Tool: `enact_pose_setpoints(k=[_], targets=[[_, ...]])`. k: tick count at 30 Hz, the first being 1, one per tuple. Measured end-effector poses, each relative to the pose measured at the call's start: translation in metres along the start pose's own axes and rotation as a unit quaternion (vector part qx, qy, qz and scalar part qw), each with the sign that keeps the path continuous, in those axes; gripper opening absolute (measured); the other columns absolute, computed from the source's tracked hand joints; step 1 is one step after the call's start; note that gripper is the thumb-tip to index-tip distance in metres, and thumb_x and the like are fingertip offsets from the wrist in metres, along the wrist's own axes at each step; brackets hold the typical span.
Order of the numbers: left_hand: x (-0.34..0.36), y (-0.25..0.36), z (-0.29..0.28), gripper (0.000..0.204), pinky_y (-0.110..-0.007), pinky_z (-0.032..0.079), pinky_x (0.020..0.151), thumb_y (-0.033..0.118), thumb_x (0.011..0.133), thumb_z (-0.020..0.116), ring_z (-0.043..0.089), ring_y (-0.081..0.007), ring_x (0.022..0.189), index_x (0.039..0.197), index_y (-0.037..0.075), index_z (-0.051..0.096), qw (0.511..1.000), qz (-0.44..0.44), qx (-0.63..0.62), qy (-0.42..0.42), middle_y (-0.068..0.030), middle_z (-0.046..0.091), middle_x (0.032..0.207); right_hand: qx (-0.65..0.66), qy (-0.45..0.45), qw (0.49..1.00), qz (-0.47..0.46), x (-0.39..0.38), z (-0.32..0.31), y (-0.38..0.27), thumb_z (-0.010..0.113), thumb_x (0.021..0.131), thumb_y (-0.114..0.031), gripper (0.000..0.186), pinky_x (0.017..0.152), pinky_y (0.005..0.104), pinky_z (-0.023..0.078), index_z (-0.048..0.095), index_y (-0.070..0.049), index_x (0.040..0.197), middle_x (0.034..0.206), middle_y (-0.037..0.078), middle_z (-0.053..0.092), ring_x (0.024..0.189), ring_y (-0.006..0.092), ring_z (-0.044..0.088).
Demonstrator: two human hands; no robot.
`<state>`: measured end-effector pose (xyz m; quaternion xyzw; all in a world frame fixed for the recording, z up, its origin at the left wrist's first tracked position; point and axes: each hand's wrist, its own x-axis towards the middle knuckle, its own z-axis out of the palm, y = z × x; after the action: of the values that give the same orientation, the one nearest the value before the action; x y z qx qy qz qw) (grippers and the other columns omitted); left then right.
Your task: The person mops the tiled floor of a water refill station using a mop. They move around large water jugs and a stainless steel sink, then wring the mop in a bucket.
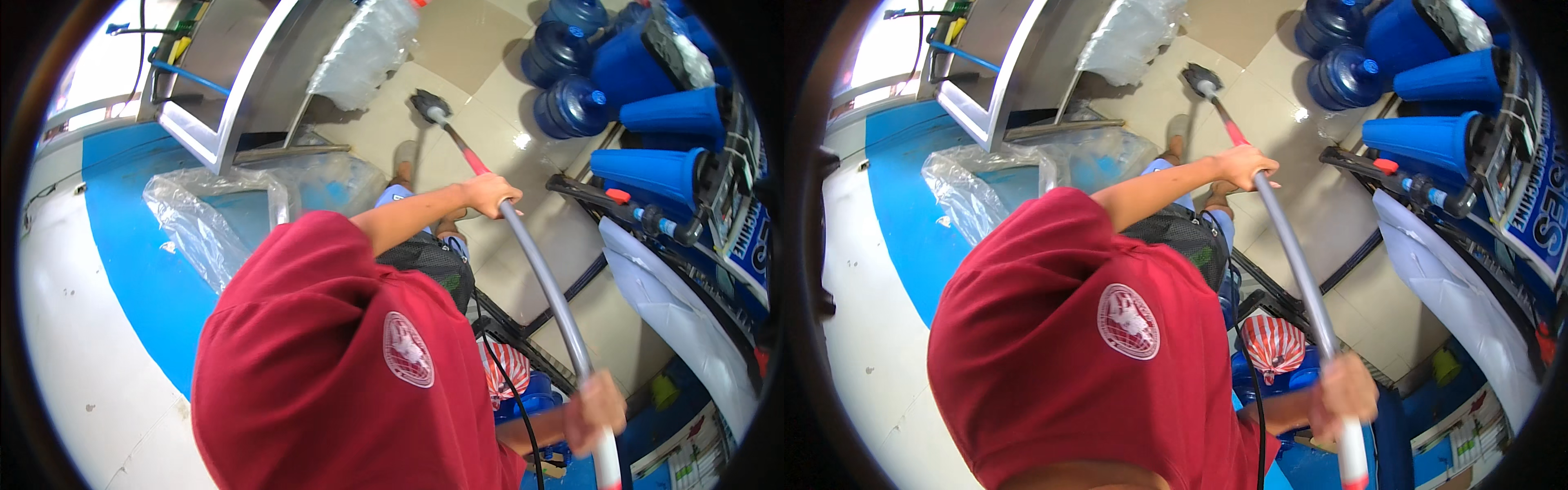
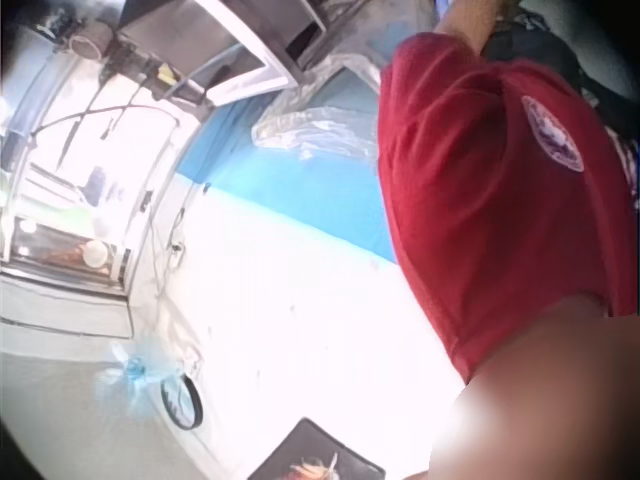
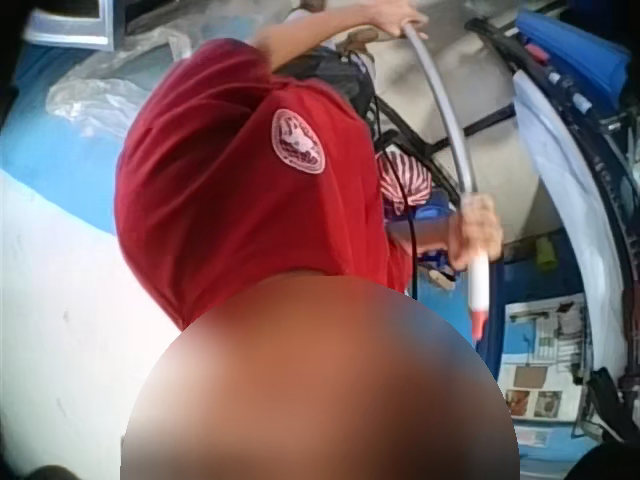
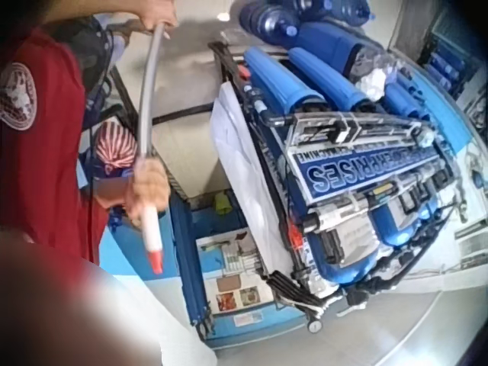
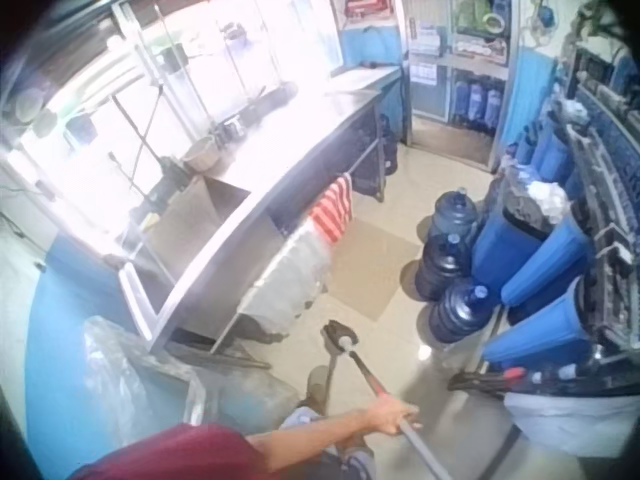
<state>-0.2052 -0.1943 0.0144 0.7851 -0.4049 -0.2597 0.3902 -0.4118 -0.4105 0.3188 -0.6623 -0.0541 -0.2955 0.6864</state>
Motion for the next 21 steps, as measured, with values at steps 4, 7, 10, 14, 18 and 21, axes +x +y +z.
enact_pose_setpoints(k=[4, 7, 10, 14, 18, 21], targets=[[0.023, 0.003, 0.045, 0.016, -0.047, 0.053, 0.068, 0.024, 0.064, 0.071, 0.067, -0.0348, 0.076, 0.078, 0.016, 0.069, 0.981, 0.035, 0.026, -0.19, -0.0122, 0.068, 0.073, 0.113, 0.052, 0.989, -0.082, 0.024, -0.026, -0.098, 0.045, 0.099, -0.041, 0.034, 0.049, 0.0291, 0.042, 0.048, -0.013, 0.081, 0.059, 0.002, 0.045, 0.047, 0.0151, 0.047], [0.018, 0.006, 0.079, 0.011, -0.047, 0.053, 0.073, 0.024, 0.066, 0.069, 0.067, -0.0352, 0.079, 0.072, 0.015, 0.068, 0.973, 0.05, 0.003, -0.227, -0.0133, 0.068, 0.074, 0.09, 0.074, 0.992, -0.051, 0.021, -0.032, -0.125, 0.038, 0.102, -0.037, 0.038, 0.047, 0.0257, 0.039, 0.041, -0.014, 0.072, 0.056, -0.002, 0.037, 0.045, 0.0106, 0.04], [0.008, -0.006, 0.094, 0.011, -0.049, 0.053, 0.076, 0.024, 0.069, 0.067, 0.067, -0.0363, 0.082, 0.074, 0.014, 0.068, 0.968, 0.016, -0.011, -0.252, -0.0142, 0.069, 0.078, 0.025, 0.198, 0.98, -0.007, 0.013, -0.041, -0.11, 0.035, 0.103, -0.032, 0.041, 0.043, 0.0262, 0.038, 0.04, -0.015, 0.067, 0.05, -0.003, 0.036, 0.04, 0.01, 0.038], [-0.018, -0.061, 0.07, 0.014, -0.05, 0.052, 0.077, 0.024, 0.072, 0.066, 0.066, -0.0358, 0.086, 0.082, 0.014, 0.068, 0.981, -0.066, -0.021, -0.183, -0.0137, 0.069, 0.084, 0.064, 0.229, 0.97, 0.052, 0.018, -0.043, -0.048, 0.04, 0.097, -0.026, 0.043, 0.051, 0.0258, 0.037, 0.032, -0.017, 0.055, 0.045, -0.004, 0.032, 0.037, 0.0088, 0.03], [-0.08, -0.14, 0.013, 0.015, -0.047, 0.052, 0.076, 0.026, 0.076, 0.067, 0.065, -0.0339, 0.09, 0.085, 0.013, 0.067, 0.982, -0.137, 0.124, -0.048, -0.0113, 0.066, 0.089, 0.108, 0.192, 0.974, 0.05, 0.023, 0.034, 0.011, 0.039, 0.098, -0.024, 0.047, 0.049, 0.0258, 0.038, 0.031, -0.019, 0.052, 0.041, -0.005, 0.029, 0.034, 0.0072, 0.03], [-0.139, -0.181, -0.023, 0.015, -0.046, 0.051, 0.08, 0.024, 0.078, 0.067, 0.063, -0.0312, 0.097, 0.087, 0.013, 0.067, 0.959, -0.213, 0.138, 0.123, -0.0117, 0.063, 0.097, 0.155, 0.069, 0.983, 0.071, 0.025, 0.111, 0.037, 0.045, 0.091, -0.021, 0.046, 0.045, 0.023, 0.042, 0.032, -0.017, 0.046, 0.039, -0.002, 0.045, 0.03, 0.0087, 0.04]])
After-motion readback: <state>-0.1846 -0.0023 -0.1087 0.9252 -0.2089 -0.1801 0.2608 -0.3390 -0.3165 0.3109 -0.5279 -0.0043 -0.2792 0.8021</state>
